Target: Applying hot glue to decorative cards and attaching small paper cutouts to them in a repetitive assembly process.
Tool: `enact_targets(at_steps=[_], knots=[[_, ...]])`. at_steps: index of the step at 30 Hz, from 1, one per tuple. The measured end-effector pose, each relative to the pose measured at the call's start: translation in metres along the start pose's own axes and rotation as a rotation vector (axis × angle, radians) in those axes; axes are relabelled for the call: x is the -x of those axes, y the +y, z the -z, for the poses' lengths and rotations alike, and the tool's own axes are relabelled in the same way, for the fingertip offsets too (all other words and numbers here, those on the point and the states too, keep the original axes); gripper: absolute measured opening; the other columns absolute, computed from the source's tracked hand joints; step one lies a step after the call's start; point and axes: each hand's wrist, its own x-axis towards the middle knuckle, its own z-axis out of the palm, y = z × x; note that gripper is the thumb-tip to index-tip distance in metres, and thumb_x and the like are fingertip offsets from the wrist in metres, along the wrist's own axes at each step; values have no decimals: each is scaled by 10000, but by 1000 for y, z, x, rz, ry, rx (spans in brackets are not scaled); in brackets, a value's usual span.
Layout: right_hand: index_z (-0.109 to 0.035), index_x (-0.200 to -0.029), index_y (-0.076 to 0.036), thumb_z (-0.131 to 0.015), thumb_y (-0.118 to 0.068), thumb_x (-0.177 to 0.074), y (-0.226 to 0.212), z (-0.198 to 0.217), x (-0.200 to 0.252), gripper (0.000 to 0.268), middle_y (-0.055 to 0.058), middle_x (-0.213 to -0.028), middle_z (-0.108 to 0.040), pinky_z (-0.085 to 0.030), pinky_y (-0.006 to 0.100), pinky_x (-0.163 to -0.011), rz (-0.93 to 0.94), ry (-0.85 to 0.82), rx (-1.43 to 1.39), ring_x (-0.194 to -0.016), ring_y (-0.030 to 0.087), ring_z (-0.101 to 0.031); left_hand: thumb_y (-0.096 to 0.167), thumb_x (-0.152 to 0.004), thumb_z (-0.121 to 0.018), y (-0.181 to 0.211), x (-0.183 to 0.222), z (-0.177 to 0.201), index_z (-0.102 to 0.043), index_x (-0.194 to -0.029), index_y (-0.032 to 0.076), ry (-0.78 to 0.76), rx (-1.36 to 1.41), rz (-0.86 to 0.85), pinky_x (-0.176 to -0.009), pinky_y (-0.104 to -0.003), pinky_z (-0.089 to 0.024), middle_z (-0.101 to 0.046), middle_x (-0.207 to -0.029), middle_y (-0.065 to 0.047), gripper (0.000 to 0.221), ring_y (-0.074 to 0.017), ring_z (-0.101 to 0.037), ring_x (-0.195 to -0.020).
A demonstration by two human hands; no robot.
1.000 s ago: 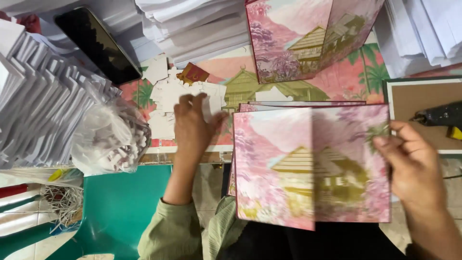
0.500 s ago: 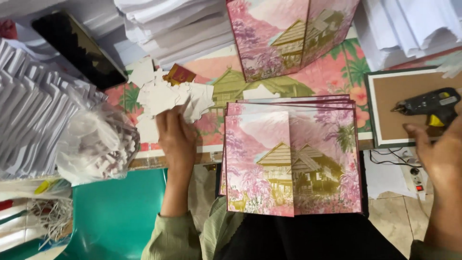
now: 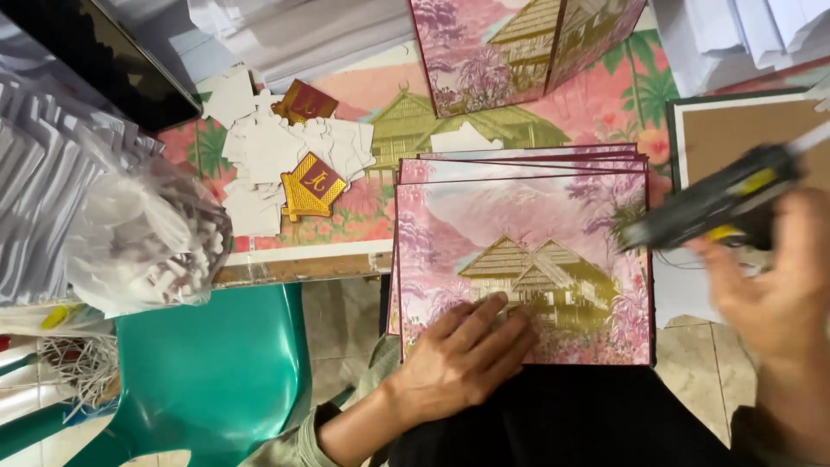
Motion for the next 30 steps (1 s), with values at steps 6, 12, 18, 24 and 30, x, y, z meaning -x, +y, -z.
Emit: enact_targets(at_steps=[6,12,18,24,30], knots=[[-533,-1105,135,-692,11,-818,-49,-32,-27,350,202,-1021,-581,-416,451,-941,296,-50,-89,-956,325,-535,101,-955,-594,-4,1,-1,-684,-983,47,103,28,-64,-704,-326,-515,-645,-1117,-119,109,-297,-631,-1011],[-567,-1041,179,-648,-42,-863,-65,-41,-44,296,246,-978,-575,-467,437,-882,419,-52,-105,-909,340,-543,75,-965,-565,-8,2,1,-678,-960,33,112,55,-65,-681,-304,-500,-657,-1072,-116,121,-281,-645,-994],[-567,-1041,153,-633,34,-922,-52,-47,-56,181,214,-995,-598,-464,420,-892,392,19,-31,-933,320,-522,152,-952,-612,-11,2,5,-667,-952,32,131,144,-23,-716,-306,-532,-660,-1009,-102,132,-248,-652,-931],[-622,-1075,173,-667,66,-908,-39,-48,-49,203,225,-960,-636,-474,429,-897,425,65,4,-922,331,-570,-22,-896,-615,-75,31,24,-676,-966,14,212,-58,169,-656,-263,-546,-669,-861,-93,100,-168,-600,-731],[-616,-1068,186,-653,63,-923,-37,-40,-51,194,266,-991,-600,-489,470,-823,326,123,19,-908,374,-560,357,-796,-736,-155,73,16,-503,-1209,-5,65,-316,692,-836,-470,-476,-513,-1189,-209,597,-373,-521,-1040]])
